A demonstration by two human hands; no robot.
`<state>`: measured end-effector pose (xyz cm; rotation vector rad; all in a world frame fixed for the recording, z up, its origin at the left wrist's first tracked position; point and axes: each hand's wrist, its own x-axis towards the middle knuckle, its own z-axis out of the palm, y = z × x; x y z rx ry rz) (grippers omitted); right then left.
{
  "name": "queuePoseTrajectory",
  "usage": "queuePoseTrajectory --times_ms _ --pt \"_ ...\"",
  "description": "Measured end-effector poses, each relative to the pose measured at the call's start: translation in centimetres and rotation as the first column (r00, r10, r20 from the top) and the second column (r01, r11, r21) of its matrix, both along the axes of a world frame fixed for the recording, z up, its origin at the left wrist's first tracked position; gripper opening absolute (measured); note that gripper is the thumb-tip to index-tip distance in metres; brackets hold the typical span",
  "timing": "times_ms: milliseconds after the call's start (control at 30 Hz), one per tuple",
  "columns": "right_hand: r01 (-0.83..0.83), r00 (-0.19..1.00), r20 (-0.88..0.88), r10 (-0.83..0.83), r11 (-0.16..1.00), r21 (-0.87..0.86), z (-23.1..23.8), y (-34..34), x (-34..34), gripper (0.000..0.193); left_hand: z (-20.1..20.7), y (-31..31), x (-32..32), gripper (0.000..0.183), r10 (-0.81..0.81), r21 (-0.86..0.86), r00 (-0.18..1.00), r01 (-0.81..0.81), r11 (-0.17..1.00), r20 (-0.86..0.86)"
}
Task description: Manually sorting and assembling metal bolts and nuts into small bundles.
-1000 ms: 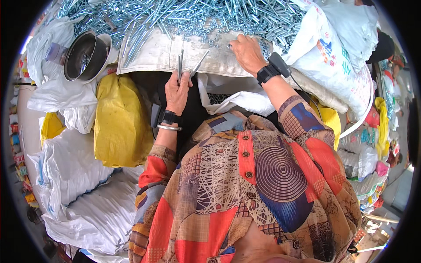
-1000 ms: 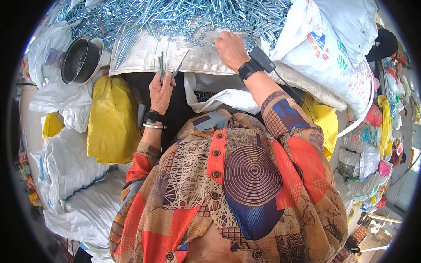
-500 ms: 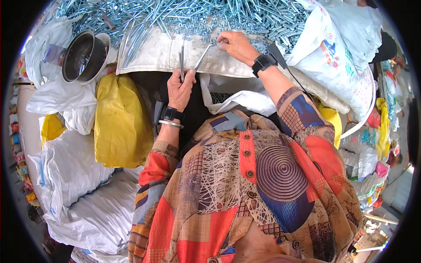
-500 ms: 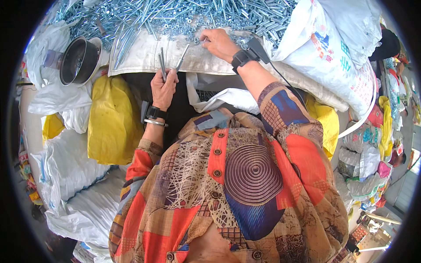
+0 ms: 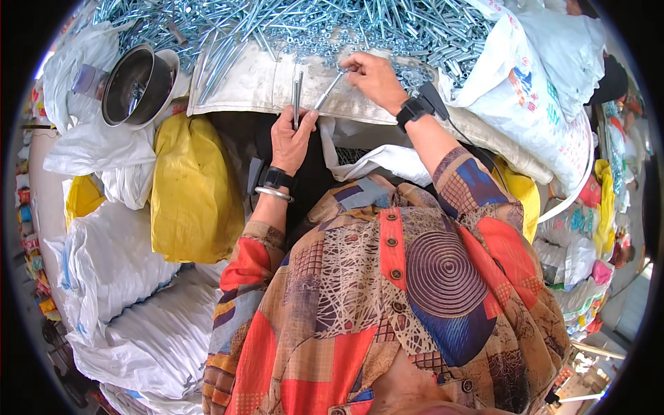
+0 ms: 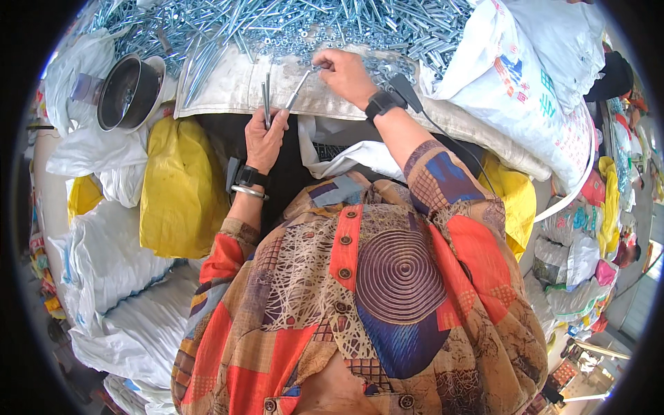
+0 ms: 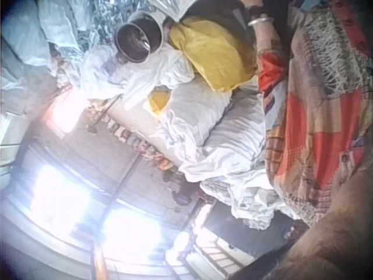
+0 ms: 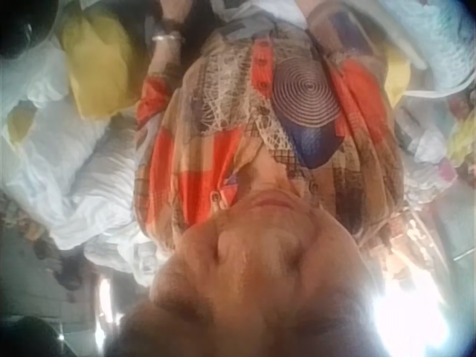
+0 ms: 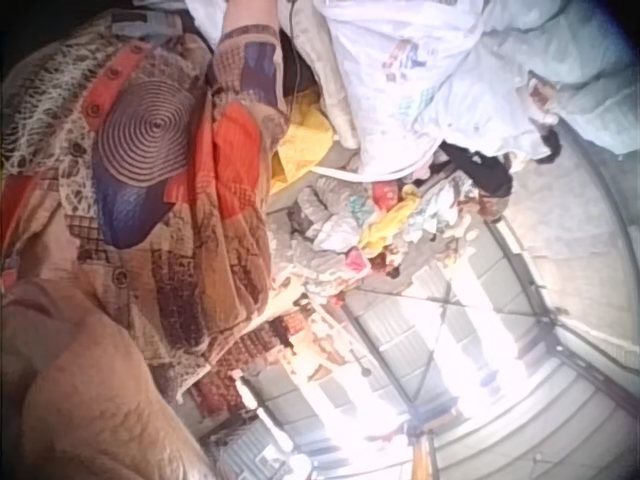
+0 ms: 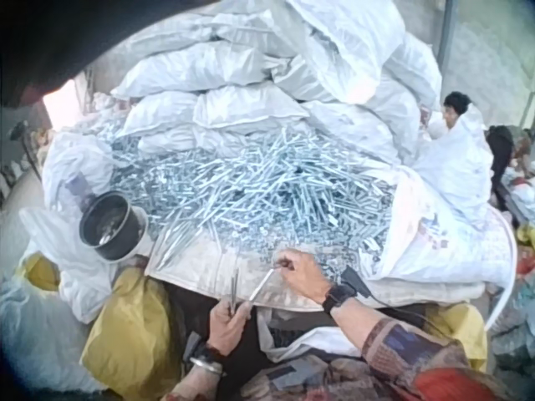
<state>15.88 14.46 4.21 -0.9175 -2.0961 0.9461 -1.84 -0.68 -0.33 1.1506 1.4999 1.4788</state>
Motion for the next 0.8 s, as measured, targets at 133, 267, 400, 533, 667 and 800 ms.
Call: queuePoseTrajectory --times_ms 133,267,400,533,667,800 --pt "-0.050 0.981 -0.189 -0.036 0.899 -0.435 1.4 -1.0 0.6 0.015 0.8 -0.1 0.1 0.022 0.000 -0.056 0.998 -0.004 0.998 -0.063" --pt "-0.095 0.938 -0.341 -0.066 0.896 -0.434 2.1 -2.6 0.5 0.014 0.9 -0.1 0.2 0.022 -0.003 -0.029 0.994 0.000 1.000 -0.110" --pt "-0.006 0.950 -0.298 -0.096 0.946 -0.324 2.5 -3.7 0.1 0.015 0.4 0.0 0.4 0.022 0.011 0.021 0.993 -0.008 1.000 -0.120" --pt "0.086 0.975 -0.177 -0.135 0.961 -0.262 2.2 -4.6 -0.1 0.015 0.3 0.1 0.6 0.022 0.024 0.032 0.994 -0.021 0.999 -0.105" --pt "0.024 1.000 -0.004 -0.024 0.933 0.358 3.1 -6.1 -0.3 0.016 0.0 0.0 0.5 0.023 0.058 0.025 0.995 -0.056 0.998 -0.081" --pt "0.042 0.998 0.030 -0.061 0.907 0.419 1.8 -2.5 1.0 0.021 -0.4 0.0 -0.1 0.024 0.029 -0.053 1.000 -0.029 0.998 0.002"
